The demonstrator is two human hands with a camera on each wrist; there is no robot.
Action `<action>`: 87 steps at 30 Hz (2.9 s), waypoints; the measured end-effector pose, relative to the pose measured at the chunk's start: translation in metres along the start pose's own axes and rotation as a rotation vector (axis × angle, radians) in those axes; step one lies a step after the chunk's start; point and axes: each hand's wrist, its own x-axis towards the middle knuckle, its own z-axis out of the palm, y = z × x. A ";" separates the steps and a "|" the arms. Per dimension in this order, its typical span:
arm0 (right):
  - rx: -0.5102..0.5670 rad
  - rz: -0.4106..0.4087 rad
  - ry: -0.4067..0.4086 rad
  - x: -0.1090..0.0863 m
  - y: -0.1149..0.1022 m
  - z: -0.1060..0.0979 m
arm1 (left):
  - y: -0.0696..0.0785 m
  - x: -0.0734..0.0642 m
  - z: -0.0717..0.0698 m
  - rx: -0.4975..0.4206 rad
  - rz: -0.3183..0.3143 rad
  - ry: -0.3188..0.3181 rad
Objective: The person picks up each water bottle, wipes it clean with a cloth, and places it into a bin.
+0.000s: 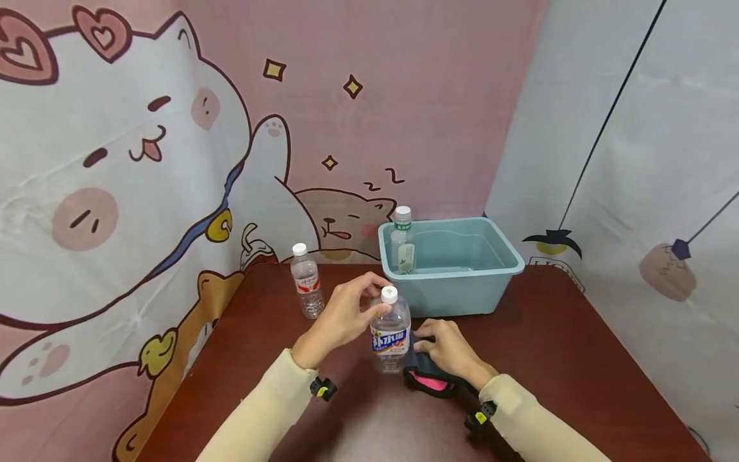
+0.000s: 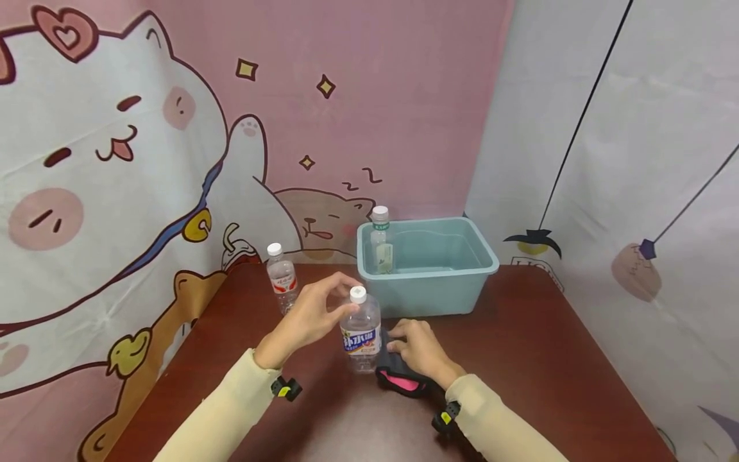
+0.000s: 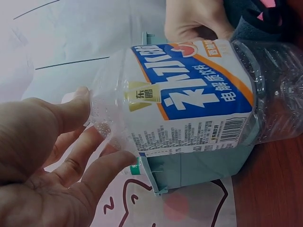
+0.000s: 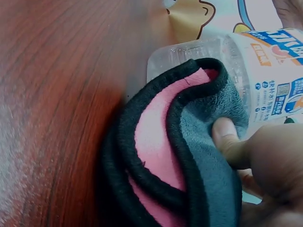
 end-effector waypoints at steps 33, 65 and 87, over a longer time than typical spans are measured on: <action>0.104 -0.158 0.343 0.024 -0.076 -0.053 | 0.000 0.003 -0.001 0.076 0.082 0.025; 0.001 -0.067 0.220 0.016 -0.051 -0.056 | 0.000 0.002 0.000 0.037 0.022 0.009; -0.275 -0.187 -0.144 0.012 -0.007 -0.002 | 0.001 0.002 0.000 0.053 0.048 0.019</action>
